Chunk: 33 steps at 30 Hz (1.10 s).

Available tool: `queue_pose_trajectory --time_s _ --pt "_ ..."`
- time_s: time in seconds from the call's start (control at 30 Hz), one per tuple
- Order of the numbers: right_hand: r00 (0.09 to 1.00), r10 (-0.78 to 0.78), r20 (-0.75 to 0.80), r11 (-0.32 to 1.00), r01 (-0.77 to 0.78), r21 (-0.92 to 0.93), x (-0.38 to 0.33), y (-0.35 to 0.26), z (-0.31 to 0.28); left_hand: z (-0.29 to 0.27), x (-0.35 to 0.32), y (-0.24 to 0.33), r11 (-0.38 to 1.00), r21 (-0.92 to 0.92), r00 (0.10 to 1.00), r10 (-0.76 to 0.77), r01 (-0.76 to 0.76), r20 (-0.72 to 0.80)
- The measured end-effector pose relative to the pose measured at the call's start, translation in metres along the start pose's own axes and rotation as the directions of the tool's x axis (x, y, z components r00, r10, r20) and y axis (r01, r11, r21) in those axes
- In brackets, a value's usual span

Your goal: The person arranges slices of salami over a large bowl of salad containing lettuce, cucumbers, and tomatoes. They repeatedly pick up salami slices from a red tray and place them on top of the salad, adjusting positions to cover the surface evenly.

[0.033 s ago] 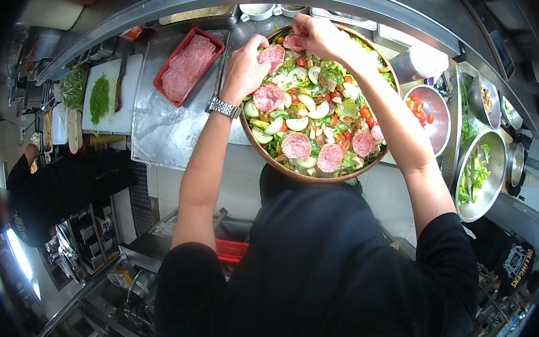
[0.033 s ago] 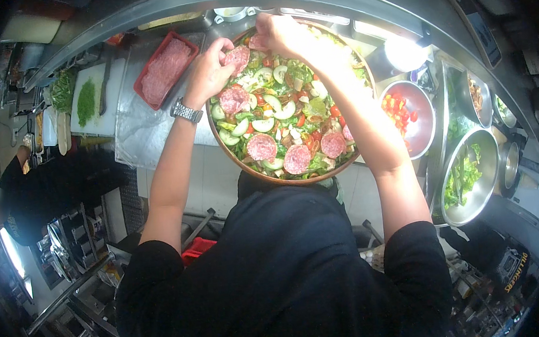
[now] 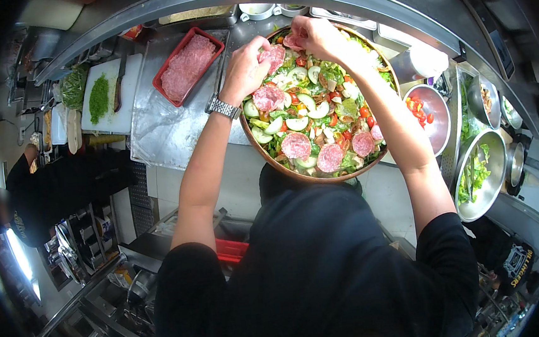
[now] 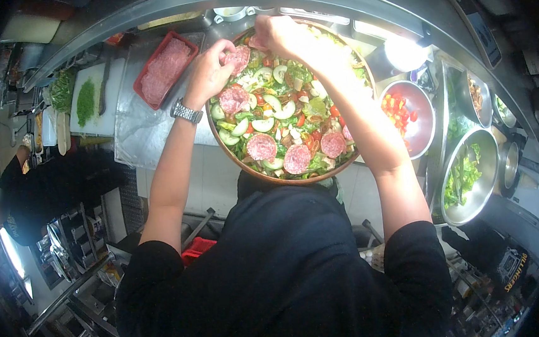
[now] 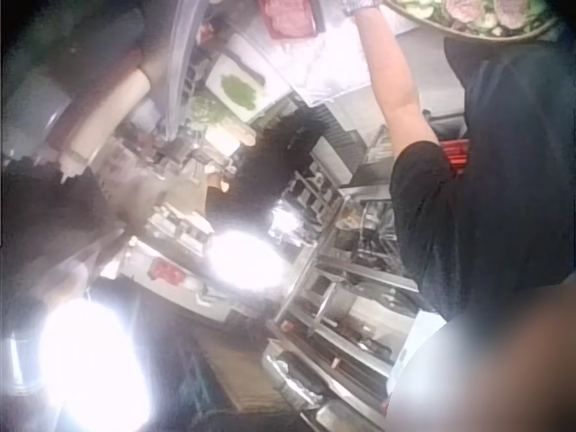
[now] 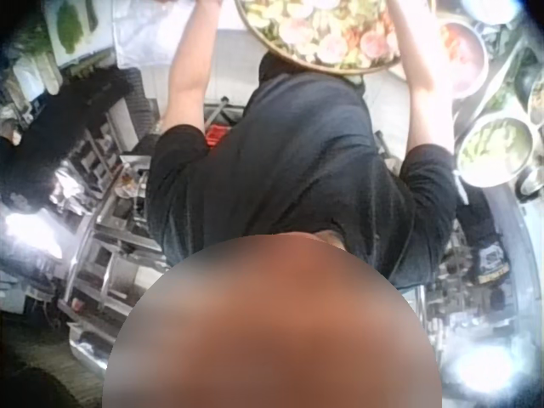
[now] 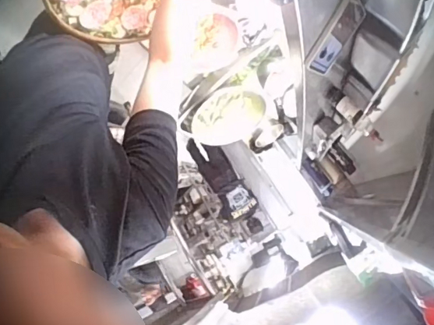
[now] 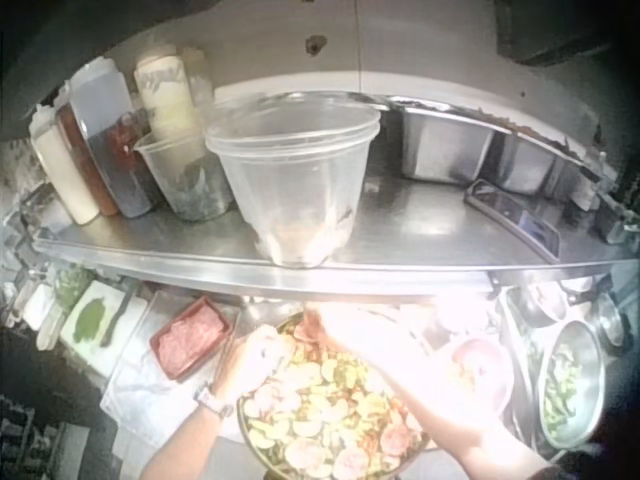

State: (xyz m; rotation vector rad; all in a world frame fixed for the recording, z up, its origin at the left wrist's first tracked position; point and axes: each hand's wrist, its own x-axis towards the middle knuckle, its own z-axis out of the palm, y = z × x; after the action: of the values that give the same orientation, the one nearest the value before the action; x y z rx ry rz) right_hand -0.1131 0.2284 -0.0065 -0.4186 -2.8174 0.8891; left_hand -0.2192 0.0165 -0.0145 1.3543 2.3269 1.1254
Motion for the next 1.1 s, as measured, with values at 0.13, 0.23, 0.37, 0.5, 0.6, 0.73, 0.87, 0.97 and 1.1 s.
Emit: queue_pose_trajectory --time_s 0.13,0.23,0.37,0.5,0.6,0.73,0.87,0.97,1.1 --pt "0.979 -0.192 -0.071 0.981 0.194 0.022 -0.002 0.012 0.010 0.006 -0.003 0.001 0.991 0.074 0.988 0.122 -0.116 -0.092" --pt "0.977 -0.191 -0.090 0.981 0.187 -0.049 -0.004 0.014 0.011 0.012 -0.004 0.001 0.988 0.045 0.978 0.150 -0.144 -0.147" --pt "0.973 -0.223 -0.065 0.963 0.209 -0.167 -0.014 0.008 0.008 0.016 -0.006 -0.001 0.986 0.111 0.985 0.136 -0.125 -0.102" --pt "0.972 -0.233 -0.030 0.939 0.216 -0.269 -0.018 0.000 0.003 0.019 -0.007 0.001 0.993 0.107 0.995 0.063 -0.054 -0.076" --pt "0.981 -0.194 -0.019 0.932 0.178 -0.317 -0.014 -0.006 0.003 0.021 -0.007 0.003 0.992 0.123 0.999 0.002 0.005 -0.054" --pt "0.993 -0.113 0.029 0.934 0.116 -0.339 -0.016 -0.014 0.008 0.023 -0.008 0.005 0.985 0.167 0.998 -0.031 0.040 -0.059" --pt "0.990 -0.139 -0.014 0.934 0.126 -0.334 -0.024 -0.015 0.005 0.024 -0.007 0.005 0.974 0.184 0.979 0.156 -0.131 -0.132" --pt "0.992 -0.124 0.013 0.945 0.122 -0.305 -0.024 -0.013 -0.001 0.022 -0.005 0.003 0.950 0.205 0.966 0.253 -0.237 -0.055" --pt "0.992 -0.123 0.013 0.942 0.120 -0.314 -0.025 -0.008 -0.009 0.021 -0.004 0.005 0.953 0.235 0.974 0.213 -0.190 -0.079"
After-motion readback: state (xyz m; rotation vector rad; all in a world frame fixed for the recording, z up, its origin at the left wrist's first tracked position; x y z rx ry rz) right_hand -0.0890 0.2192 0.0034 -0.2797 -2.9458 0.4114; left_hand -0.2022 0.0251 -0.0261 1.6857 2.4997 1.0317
